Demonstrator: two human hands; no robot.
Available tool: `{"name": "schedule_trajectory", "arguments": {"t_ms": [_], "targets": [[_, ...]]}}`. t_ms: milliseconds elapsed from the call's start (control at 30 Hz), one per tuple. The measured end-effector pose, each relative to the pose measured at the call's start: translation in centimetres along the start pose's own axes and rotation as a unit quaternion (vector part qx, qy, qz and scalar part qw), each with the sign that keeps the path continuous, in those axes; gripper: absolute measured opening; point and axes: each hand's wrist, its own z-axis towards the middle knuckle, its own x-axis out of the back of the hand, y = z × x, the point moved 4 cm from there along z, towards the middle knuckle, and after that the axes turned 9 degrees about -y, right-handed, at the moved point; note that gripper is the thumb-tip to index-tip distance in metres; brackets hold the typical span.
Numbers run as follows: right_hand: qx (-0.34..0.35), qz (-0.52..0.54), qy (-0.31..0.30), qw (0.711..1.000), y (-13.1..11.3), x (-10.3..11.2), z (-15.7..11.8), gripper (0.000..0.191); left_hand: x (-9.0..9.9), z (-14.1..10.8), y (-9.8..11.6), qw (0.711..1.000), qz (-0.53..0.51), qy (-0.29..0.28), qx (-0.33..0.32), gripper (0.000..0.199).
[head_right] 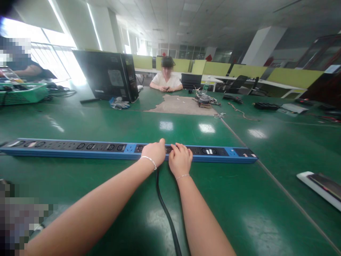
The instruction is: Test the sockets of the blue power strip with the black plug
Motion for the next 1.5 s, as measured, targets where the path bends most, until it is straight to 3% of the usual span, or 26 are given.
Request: {"name": "schedule_trajectory", "arguments": {"t_ms": [233,300,433,500,567,733,867,1000,1167,1500], "targets": [[0.007,0.008,0.028,1.000,0.0,0.0,0.1,0.029,1.4,1.0,-0.5,0.999,0.017,-0.037,-0.003,0.022],[0.007,0.005,0.029,1.000,0.0,0.0,0.1,0.029,3.1,0.6,0.1,1.000,0.014,-0.015,-0.002,0.025],[0.009,-0.002,0.021,1.000,-0.1,0.1,0.0,0.030,8.6,-0.8,0.9,0.995,0.000,0.097,-0.038,0.028],[0.010,-0.001,0.018,1.000,-0.1,0.1,0.0,0.030,10.6,-1.1,-0.4,0.993,0.006,0.111,-0.033,0.029],[0.009,0.002,0.020,1.000,-0.1,0.1,0.0,0.030,11.5,-1.1,-3.3,0.993,0.001,0.115,0.008,0.029],[0.004,0.011,0.026,1.000,0.0,0.0,0.2,0.030,8.6,-1.8,-12.6,0.989,-0.088,0.030,0.116,0.034],[-0.003,0.018,0.029,0.999,0.0,0.1,0.2,0.029,5.0,-2.9,-16.1,0.991,-0.065,-0.014,0.119,0.031],[-0.006,0.019,0.026,0.999,0.0,0.1,0.2,0.029,3.5,-3.2,-16.0,0.991,-0.074,-0.018,0.112,0.030],[-0.006,0.021,0.024,0.999,0.0,0.1,0.3,0.029,4.0,-2.5,-14.7,0.989,-0.042,-0.026,0.136,0.028],[-0.007,0.024,0.021,0.999,0.0,0.0,0.2,0.030,4.0,-1.2,-13.4,0.991,0.026,-0.053,0.118,0.029]]}}
